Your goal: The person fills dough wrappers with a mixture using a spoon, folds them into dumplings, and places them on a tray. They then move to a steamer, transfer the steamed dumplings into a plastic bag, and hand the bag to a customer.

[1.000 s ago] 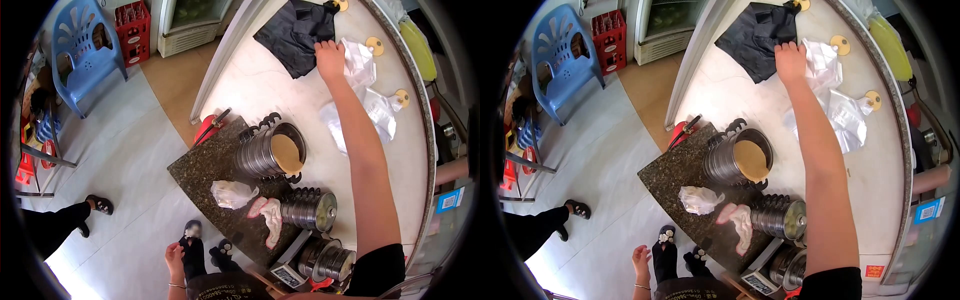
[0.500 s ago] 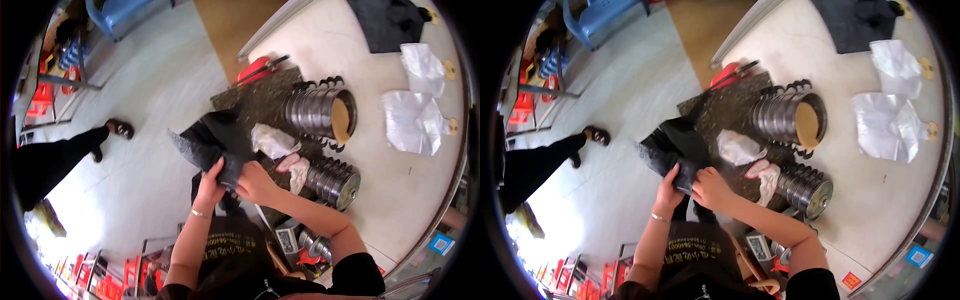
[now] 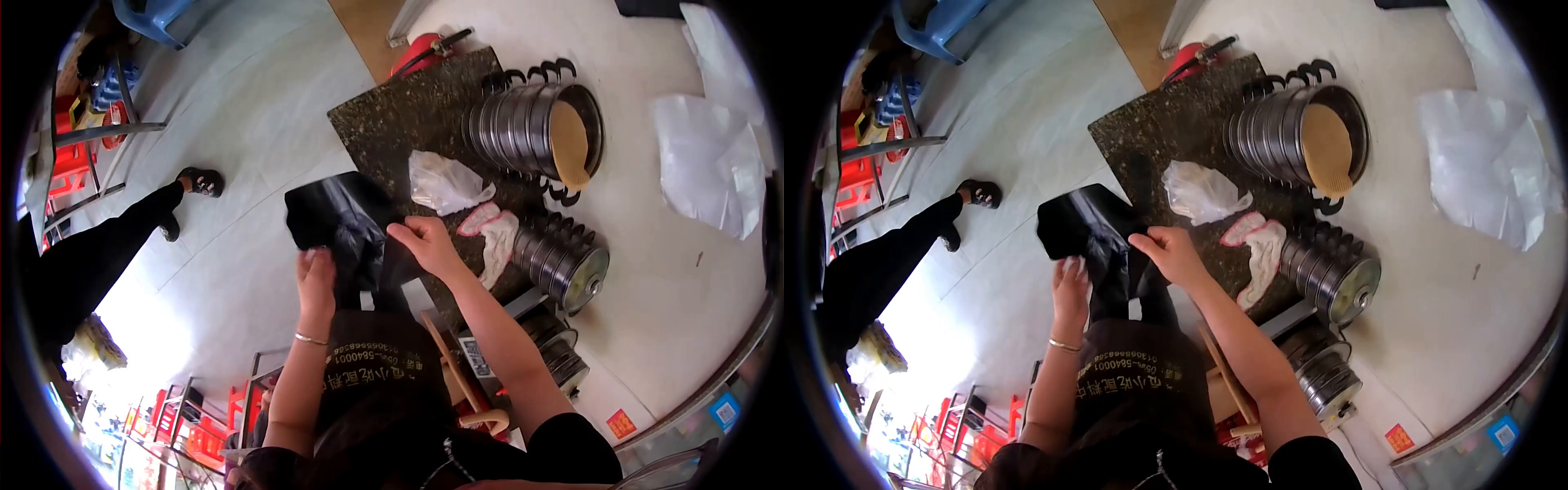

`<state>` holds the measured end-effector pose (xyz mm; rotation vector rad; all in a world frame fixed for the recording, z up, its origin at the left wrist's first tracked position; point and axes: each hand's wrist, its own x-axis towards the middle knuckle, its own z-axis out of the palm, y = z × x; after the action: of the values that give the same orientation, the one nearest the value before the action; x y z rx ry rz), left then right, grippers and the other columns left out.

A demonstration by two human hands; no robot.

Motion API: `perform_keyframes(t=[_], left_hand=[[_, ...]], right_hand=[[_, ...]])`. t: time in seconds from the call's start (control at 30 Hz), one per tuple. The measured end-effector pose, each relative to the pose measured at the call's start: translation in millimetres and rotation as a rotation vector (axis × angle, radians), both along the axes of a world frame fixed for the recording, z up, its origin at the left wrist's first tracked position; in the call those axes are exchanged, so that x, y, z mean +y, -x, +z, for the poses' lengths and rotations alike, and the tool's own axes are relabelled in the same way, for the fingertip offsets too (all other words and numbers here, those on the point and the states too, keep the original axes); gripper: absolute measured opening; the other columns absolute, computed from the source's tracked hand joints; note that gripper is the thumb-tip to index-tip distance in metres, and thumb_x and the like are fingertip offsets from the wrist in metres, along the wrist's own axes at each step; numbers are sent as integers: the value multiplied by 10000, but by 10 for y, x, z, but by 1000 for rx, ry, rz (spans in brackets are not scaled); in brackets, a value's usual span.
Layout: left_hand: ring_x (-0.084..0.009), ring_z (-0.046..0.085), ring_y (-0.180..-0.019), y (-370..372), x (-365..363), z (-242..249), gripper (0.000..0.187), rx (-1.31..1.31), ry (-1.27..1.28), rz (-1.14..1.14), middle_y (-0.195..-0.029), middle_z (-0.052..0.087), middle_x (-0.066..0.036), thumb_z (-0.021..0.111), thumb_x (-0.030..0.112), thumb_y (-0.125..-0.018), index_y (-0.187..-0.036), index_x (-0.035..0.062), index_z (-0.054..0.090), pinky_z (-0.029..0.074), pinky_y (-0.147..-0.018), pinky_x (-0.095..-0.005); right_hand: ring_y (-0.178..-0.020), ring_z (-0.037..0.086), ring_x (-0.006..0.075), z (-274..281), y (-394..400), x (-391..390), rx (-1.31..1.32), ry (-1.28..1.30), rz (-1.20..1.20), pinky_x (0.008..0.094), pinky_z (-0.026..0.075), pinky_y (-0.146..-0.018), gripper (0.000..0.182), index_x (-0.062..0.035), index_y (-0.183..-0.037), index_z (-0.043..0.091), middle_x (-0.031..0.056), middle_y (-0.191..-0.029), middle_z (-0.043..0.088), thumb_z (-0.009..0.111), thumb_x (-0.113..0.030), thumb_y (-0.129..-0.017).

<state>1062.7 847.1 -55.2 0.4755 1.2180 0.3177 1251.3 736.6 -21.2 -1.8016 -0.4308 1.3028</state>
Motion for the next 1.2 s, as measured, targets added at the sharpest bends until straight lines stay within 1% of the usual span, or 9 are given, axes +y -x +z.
perform_keyframes(t=[0.07,0.2,0.37,0.47,0.63,0.73,0.93,1.03,1.2], left_hand=[[-284,401,-1296,-59,-113,39,465,373,-658,-189,-1370,453,-137,573,112,-913,-1339,7,417,333,-1067,-433],[-379,364,-1333,-556,-264,550,229,67,-1102,-769,-1338,490,-159,749,102,-760,-977,60,688,294,-1089,-449],[-188,555,-1100,-601,-377,282,144,-28,-335,-109,-1084,633,-56,587,158,-943,-998,40,648,408,-979,-368],[-165,518,-1146,-148,-298,-66,297,131,-152,74,-1140,596,-48,601,250,-938,-1164,58,583,368,-1004,-360],[-258,426,-1303,-502,-403,554,467,290,-866,-249,-1306,519,-111,705,262,-826,-1217,57,554,271,-1107,-472],[-379,478,-1216,-533,-246,581,409,222,-1214,-1227,-1227,562,-154,662,61,-702,-1110,90,644,342,-1060,-503],[-373,621,-830,111,-101,456,269,644,-1019,-949,-880,628,-162,629,29,-698,-960,35,689,500,-752,-420],[-388,618,-824,453,21,258,234,835,-1075,-833,-854,628,-192,628,54,-738,-960,10,687,492,-753,-445],[-373,624,-754,415,249,366,404,936,-1123,-589,-765,632,-168,664,116,-789,-1130,41,461,477,-684,-455]], right_hand=[[-589,412,88,28,67,-119,-234,-120,-67,305,357,-532,270,39,-761,550,109,-614,376,685,-173,-860],[-686,534,64,117,144,-358,178,-158,-237,228,442,-617,136,-6,-900,620,-8,-793,627,681,-122,-862],[-1066,608,222,-45,-48,-810,971,-466,-1121,396,496,-922,293,-60,-1130,584,110,-1173,633,528,-303,-977],[-1115,587,218,-72,-282,-1031,848,-601,-1300,393,487,-944,315,-44,-1154,578,110,-1217,616,500,-302,-991],[-781,468,17,148,-15,-885,306,-292,-772,183,400,-691,80,-79,-942,558,-61,-833,512,602,-145,-944],[-786,453,-4,268,68,-782,504,-337,-520,166,383,-687,65,-72,-937,566,-85,-844,512,623,-103,-926],[-1223,453,389,-112,-676,-854,-1113,96,176,464,371,-1021,721,-157,-1383,449,200,-1359,439,760,-176,-732],[-1071,571,350,-903,-851,-1131,-655,50,216,418,470,-888,356,-69,-1141,633,167,-1147,593,595,-12,-792],[-890,608,345,-27,-599,-934,-632,-148,264,402,490,-775,174,-15,-918,653,145,-908,610,556,47,-788]])
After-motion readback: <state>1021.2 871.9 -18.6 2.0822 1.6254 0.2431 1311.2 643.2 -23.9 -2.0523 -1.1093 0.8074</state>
